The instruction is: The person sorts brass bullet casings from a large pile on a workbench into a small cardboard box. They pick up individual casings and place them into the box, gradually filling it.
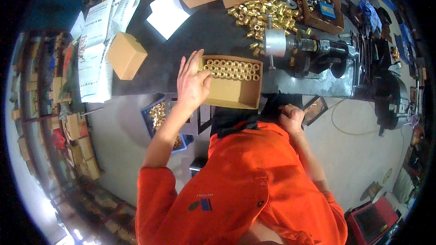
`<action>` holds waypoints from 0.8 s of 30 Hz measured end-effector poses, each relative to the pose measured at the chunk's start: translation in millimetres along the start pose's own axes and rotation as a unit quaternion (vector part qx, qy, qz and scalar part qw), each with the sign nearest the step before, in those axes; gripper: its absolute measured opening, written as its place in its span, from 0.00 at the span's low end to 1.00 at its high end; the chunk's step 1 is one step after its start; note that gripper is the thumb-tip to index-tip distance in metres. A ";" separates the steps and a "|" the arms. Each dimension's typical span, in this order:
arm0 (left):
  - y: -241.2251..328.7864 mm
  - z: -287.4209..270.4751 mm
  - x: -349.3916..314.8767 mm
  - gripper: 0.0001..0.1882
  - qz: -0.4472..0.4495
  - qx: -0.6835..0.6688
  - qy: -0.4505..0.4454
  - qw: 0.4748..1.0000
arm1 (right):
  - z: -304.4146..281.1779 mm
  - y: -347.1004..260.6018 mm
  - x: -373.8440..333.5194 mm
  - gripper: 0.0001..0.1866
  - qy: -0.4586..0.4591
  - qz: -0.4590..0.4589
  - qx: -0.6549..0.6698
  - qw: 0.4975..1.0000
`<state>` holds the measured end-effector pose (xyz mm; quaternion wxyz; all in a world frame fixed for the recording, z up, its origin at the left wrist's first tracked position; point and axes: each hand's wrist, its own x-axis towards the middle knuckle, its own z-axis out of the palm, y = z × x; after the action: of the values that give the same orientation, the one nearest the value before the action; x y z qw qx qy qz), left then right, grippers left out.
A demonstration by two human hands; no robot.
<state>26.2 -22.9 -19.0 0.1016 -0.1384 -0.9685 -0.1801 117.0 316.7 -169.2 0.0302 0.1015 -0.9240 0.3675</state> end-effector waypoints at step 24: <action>45.5 27.5 142.6 0.15 -0.013 0.006 -0.323 0.946 | 5.9 5.0 -2.8 0.09 0.025 0.000 0.011 1.000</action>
<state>-98.2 61.3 5.5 -0.2178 -0.1761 -0.9523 -0.1215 118.8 316.6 -177.3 0.0523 0.0930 -0.9190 0.3797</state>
